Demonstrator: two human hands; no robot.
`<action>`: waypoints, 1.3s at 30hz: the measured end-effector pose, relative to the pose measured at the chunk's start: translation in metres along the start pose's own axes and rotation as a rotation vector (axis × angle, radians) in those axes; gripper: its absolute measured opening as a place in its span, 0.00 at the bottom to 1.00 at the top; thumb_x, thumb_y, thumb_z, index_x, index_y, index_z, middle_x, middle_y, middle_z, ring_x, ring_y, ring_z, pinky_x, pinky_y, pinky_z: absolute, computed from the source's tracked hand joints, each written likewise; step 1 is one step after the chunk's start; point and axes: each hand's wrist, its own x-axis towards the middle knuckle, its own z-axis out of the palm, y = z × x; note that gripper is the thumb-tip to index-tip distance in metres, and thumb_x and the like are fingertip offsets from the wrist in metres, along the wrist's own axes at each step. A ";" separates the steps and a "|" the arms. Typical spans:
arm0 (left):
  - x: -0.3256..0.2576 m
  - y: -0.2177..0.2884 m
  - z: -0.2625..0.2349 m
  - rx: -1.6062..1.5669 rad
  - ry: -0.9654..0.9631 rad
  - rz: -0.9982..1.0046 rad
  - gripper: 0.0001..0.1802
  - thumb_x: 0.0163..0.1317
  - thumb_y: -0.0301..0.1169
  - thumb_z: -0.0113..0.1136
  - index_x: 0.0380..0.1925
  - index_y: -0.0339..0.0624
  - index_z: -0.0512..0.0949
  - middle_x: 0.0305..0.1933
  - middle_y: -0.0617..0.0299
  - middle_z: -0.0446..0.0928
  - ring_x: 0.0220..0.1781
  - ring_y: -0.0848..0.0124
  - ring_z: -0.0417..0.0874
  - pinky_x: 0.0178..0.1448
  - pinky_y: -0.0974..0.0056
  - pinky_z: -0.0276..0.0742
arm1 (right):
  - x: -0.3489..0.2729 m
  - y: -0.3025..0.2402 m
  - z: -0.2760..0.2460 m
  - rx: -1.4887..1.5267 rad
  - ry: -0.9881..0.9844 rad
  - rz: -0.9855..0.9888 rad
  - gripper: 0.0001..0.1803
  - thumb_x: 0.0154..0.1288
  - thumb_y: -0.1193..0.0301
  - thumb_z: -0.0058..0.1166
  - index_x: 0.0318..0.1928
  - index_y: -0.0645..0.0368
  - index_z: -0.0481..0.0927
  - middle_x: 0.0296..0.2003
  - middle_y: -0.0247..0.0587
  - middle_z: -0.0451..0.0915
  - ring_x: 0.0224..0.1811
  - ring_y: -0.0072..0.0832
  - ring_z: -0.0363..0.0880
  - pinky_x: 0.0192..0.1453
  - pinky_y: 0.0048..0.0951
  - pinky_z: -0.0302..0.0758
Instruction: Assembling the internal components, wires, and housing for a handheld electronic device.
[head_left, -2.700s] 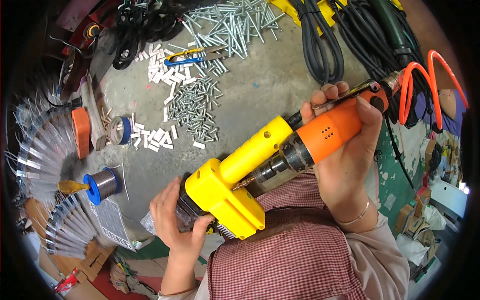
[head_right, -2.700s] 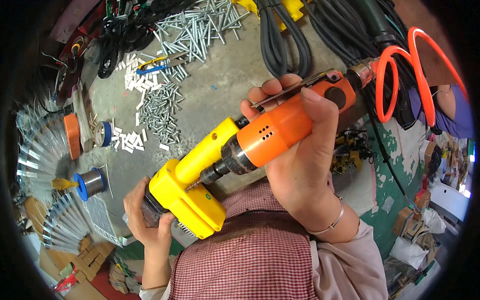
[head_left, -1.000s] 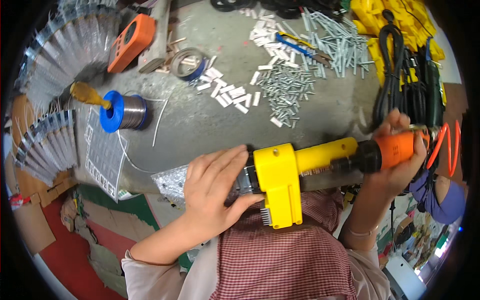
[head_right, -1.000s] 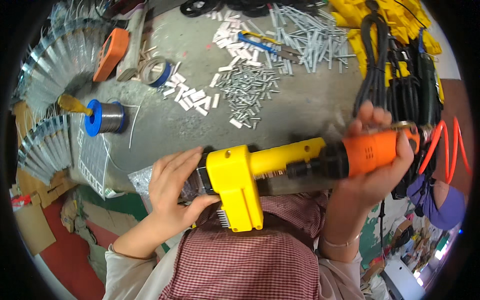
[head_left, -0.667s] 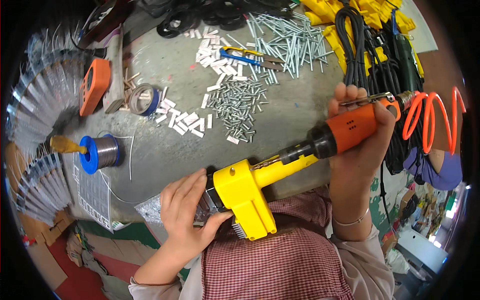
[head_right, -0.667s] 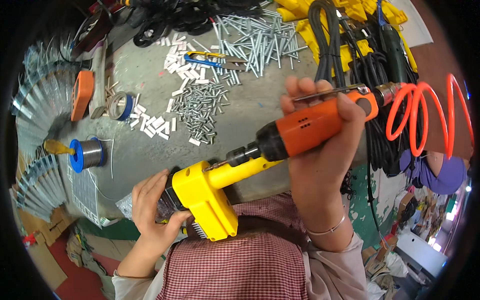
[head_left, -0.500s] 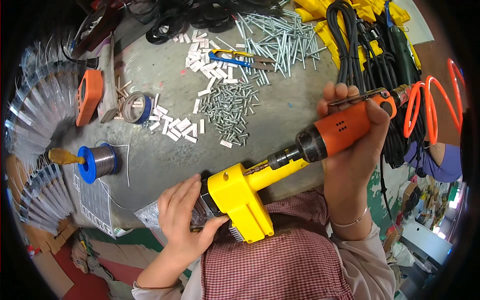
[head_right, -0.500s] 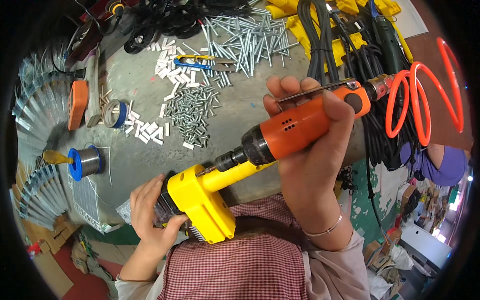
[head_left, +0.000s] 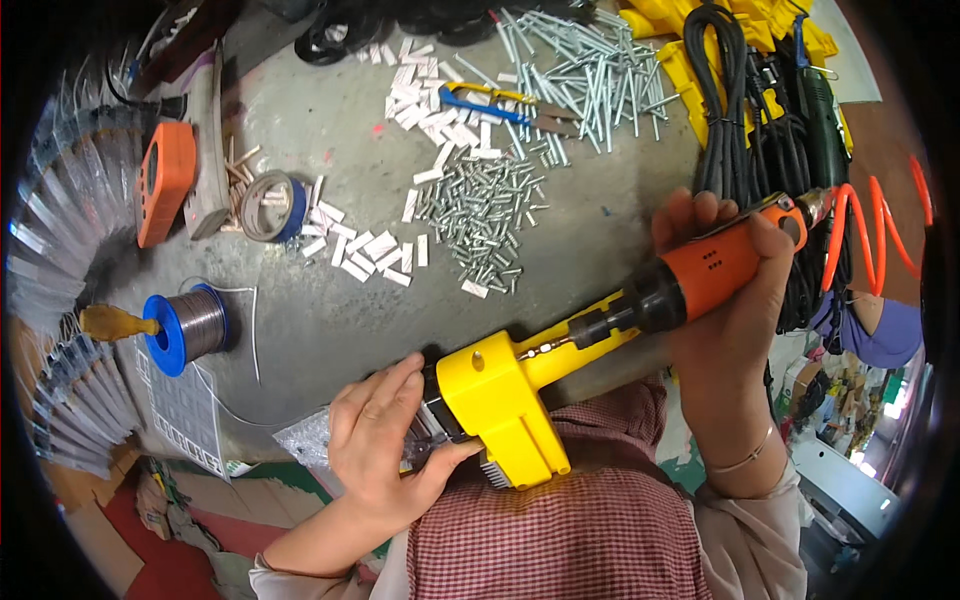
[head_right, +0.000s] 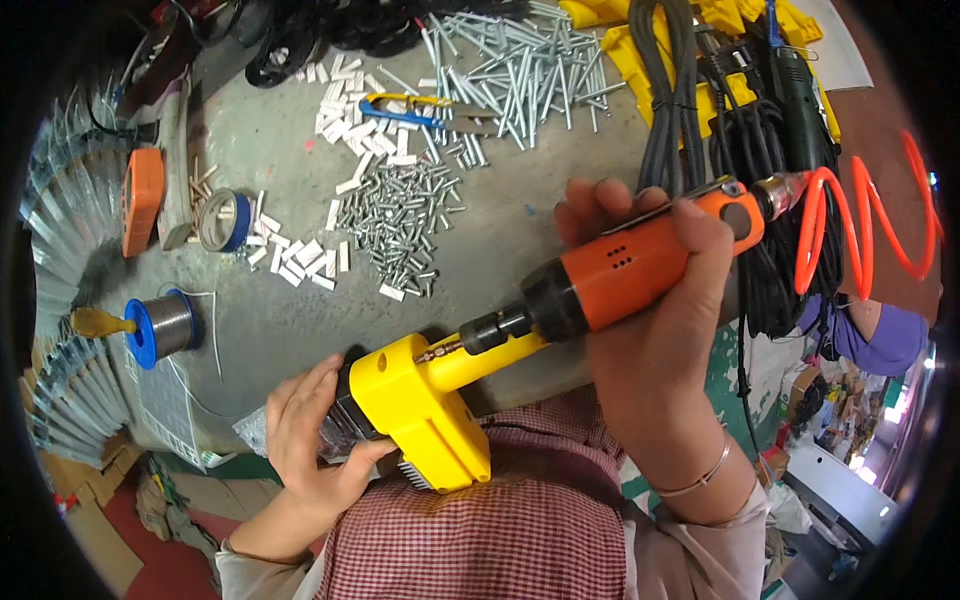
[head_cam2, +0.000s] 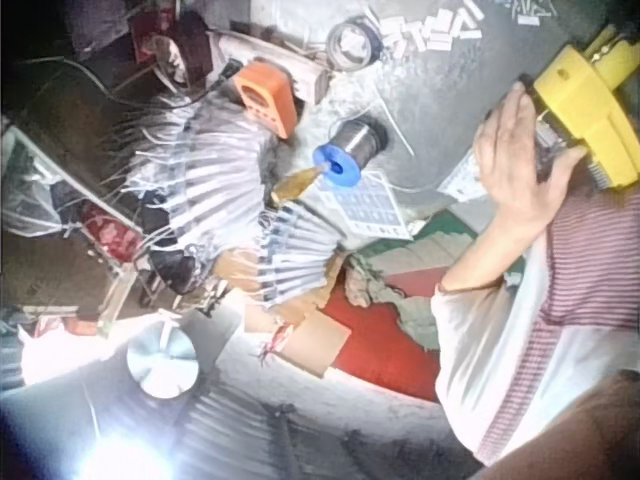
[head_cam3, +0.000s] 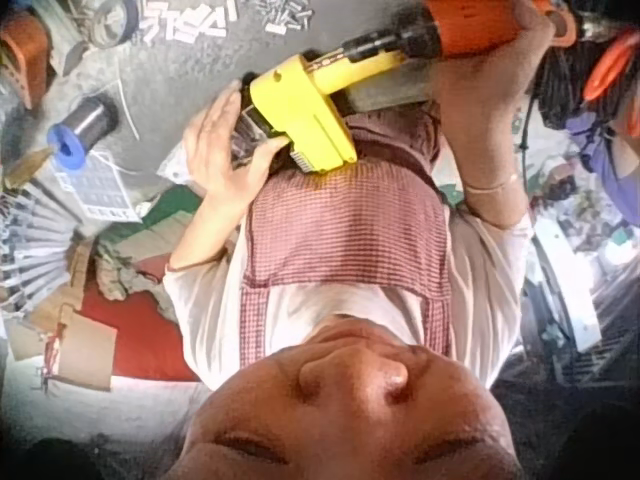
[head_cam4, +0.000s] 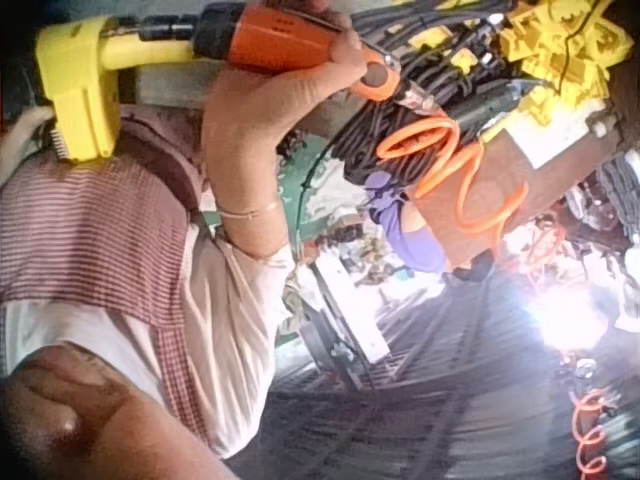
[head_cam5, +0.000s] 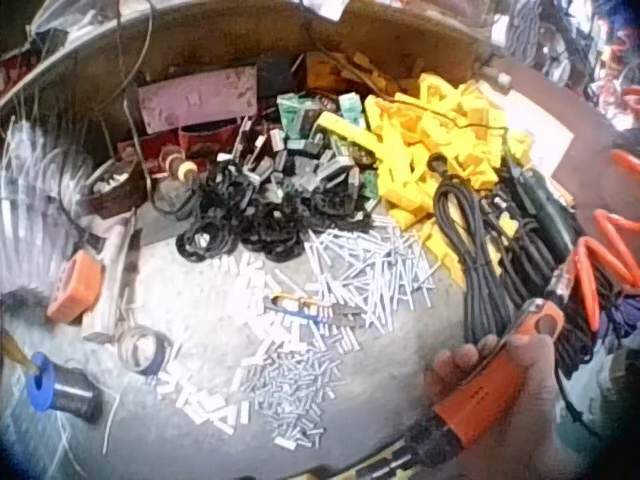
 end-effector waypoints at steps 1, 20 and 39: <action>-0.001 0.000 0.000 -0.003 -0.003 -0.016 0.37 0.45 0.44 0.76 0.50 0.27 0.76 0.53 0.43 0.80 0.50 0.50 0.79 0.55 0.52 0.72 | 0.001 -0.001 0.002 -0.009 0.004 0.014 0.14 0.67 0.59 0.51 0.42 0.57 0.72 0.41 0.41 0.81 0.53 0.41 0.79 0.68 0.46 0.69; -0.002 -0.004 -0.003 -0.067 -0.007 -0.017 0.44 0.44 0.48 0.75 0.58 0.32 0.72 0.58 0.46 0.77 0.58 0.49 0.77 0.60 0.49 0.72 | 0.021 -0.021 -0.005 0.052 -0.134 0.066 0.24 0.69 0.63 0.54 0.55 0.68 0.67 0.56 0.50 0.73 0.65 0.42 0.70 0.71 0.48 0.68; 0.003 0.039 -0.053 0.487 0.110 0.321 0.15 0.42 0.28 0.62 0.33 0.36 0.79 0.30 0.61 0.74 0.38 0.63 0.77 0.55 0.56 0.71 | 0.019 -0.351 -0.130 -0.939 -0.014 -0.720 0.25 0.75 0.57 0.47 0.63 0.61 0.71 0.65 0.48 0.71 0.71 0.36 0.67 0.69 0.35 0.66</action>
